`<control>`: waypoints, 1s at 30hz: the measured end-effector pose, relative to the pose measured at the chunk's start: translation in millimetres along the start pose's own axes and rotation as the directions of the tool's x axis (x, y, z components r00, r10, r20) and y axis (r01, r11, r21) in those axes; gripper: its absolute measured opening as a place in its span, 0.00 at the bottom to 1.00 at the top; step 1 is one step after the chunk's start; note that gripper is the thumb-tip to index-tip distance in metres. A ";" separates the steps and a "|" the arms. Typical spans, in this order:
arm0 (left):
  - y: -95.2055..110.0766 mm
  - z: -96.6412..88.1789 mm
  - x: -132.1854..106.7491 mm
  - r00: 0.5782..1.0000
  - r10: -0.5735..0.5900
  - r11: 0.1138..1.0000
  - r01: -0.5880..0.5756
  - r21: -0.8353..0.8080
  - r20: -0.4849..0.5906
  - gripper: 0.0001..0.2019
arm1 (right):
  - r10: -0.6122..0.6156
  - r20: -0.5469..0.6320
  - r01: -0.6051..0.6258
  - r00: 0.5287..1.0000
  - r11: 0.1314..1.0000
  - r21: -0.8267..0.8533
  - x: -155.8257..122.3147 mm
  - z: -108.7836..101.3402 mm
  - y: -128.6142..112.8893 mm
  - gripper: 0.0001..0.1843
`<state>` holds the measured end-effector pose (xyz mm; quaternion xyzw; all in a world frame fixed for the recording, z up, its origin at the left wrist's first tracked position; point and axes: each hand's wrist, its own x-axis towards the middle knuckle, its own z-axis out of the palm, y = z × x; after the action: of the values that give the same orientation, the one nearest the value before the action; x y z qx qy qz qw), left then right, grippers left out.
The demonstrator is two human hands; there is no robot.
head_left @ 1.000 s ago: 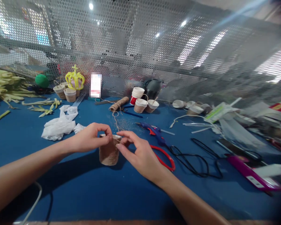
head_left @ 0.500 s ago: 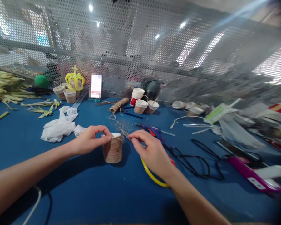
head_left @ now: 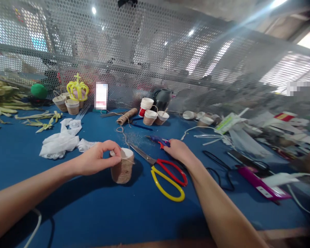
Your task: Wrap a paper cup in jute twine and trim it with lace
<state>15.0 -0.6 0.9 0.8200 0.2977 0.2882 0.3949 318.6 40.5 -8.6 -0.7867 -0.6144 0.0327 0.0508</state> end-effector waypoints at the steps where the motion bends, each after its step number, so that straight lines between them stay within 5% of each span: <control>1: 1.3 -0.4 0.0 1.000 0.004 1.000 -0.004 0.005 0.008 0.06 | 0.018 0.019 -0.018 1.000 1.000 -0.006 1.8 2.3 0.7 0.07; 6: 7.4 -3.6 -0.3 0.997 -0.018 0.999 0.016 0.031 0.073 0.06 | 0.081 0.107 -0.088 0.991 0.994 0.058 3.3 3.9 6.4 0.09; 12: 5.5 -4.1 -0.5 0.997 -0.034 0.998 0.031 0.050 0.063 0.07 | 0.069 0.044 -0.080 0.997 0.919 0.386 -8.1 1.5 2.8 0.04; 20: -10.3 -1.3 2.7 0.990 -0.063 0.998 0.063 -0.010 -0.125 0.08 | -0.150 0.011 0.078 0.989 0.575 0.815 -54.9 -22.8 -31.4 0.13; 22: -14.0 -0.7 3.5 0.986 -0.091 0.996 0.089 -0.023 -0.143 0.09 | -0.259 0.030 0.079 0.966 0.400 0.913 -70.1 -24.7 -40.2 0.13; 23: -15.7 -0.3 3.9 0.983 -0.106 0.994 0.102 -0.034 -0.148 0.09 | -0.302 0.031 0.090 0.953 0.378 0.921 -77.4 -24.6 -44.4 0.12; 30: -22.1 2.7 5.9 0.969 -0.145 0.987 0.128 -0.094 -0.202 0.10 | -0.389 -0.157 0.396 0.908 0.670 0.628 -104.9 -19.5 -54.1 0.12</control>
<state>15.0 13.6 -17.2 0.7462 0.3814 0.3562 0.4133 243.2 -49.0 16.2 -0.5695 -0.7189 0.2269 0.3277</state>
